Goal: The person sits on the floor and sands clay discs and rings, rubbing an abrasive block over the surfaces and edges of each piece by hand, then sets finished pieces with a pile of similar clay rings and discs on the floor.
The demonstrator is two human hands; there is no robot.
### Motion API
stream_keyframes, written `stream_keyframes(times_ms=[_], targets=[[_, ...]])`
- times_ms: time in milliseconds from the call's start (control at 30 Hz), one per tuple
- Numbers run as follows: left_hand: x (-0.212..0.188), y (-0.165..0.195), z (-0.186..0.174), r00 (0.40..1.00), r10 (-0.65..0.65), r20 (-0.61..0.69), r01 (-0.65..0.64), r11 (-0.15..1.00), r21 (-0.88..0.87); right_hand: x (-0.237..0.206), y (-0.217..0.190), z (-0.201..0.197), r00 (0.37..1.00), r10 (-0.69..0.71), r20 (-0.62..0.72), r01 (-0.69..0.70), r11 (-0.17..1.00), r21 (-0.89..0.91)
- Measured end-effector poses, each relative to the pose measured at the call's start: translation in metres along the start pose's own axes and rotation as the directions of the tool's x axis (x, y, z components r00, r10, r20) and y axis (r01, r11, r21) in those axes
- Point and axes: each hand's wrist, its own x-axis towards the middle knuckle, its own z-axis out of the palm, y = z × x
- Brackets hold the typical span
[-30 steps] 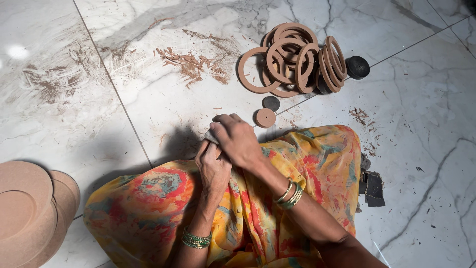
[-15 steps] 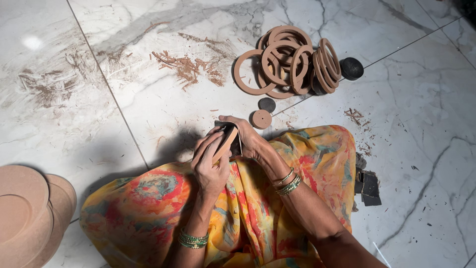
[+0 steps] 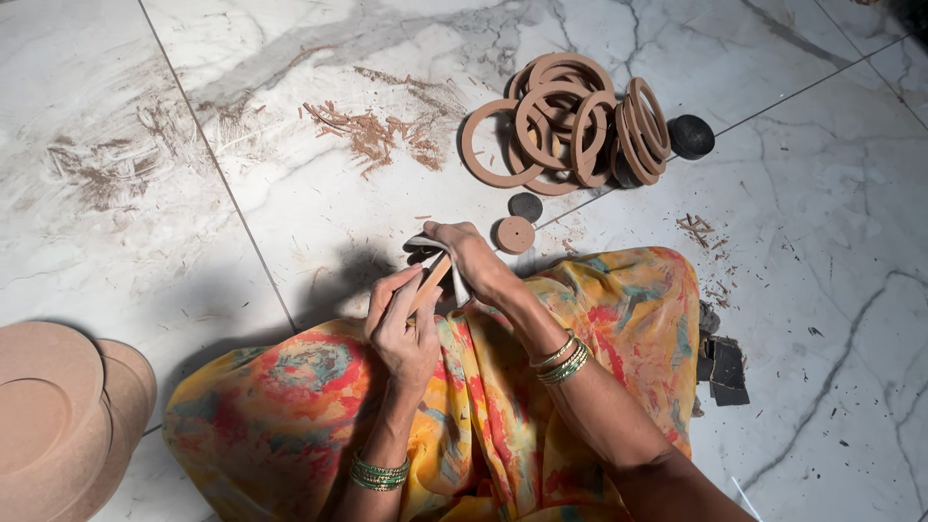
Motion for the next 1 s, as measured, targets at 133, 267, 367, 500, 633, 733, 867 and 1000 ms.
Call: stream_keyframes(times_ms=[133, 267, 367, 500, 633, 733, 867, 1000], targets=[[0.006, 0.005, 0.003, 0.983, -0.182, 0.029, 0.184, 0.952, -0.244, 0.005, 0.016, -0.013, 0.955, 0.218, 0.203, -0.286, 0.864, 0.415], [0.012, 0.01, 0.002, 0.99, -0.132, 0.053, 0.14, 0.966, -0.219, 0.001, 0.02, -0.016, 0.963, 0.227, 0.147, -0.268, 0.877, 0.398], [0.015, 0.012, 0.002, 0.973, -0.205, 0.11, 0.228, 0.932, -0.283, 0.0, 0.018, -0.019, 0.973, 0.204, 0.109, -0.23, 0.906, 0.356], [0.017, 0.009, 0.001, 0.954, -0.203, 0.22, 0.244, 0.953, -0.179, -0.002, 0.019, -0.018, 0.971, 0.159, 0.177, -0.218, 0.893, 0.394], [0.014, -0.002, 0.0, 0.98, -0.034, 0.197, 0.037, 0.999, -0.015, -0.005, 0.021, -0.015, 0.967, 0.083, 0.241, -0.199, 0.838, 0.509], [0.011, -0.011, 0.0, 0.976, 0.119, 0.184, -0.149, 0.976, 0.158, -0.012, 0.01, -0.014, 0.981, 0.146, -0.124, -0.102, 0.945, 0.31], [0.008, -0.018, 0.004, 0.97, 0.138, 0.199, -0.207, 0.9, 0.384, -0.038, -0.013, -0.003, 0.831, -0.507, -0.23, 0.366, 0.809, -0.46], [0.003, -0.019, 0.004, 0.942, 0.289, 0.171, -0.335, 0.856, 0.394, -0.067, -0.017, 0.037, 0.79, -0.593, -0.153, 0.287, 0.579, -0.763]])
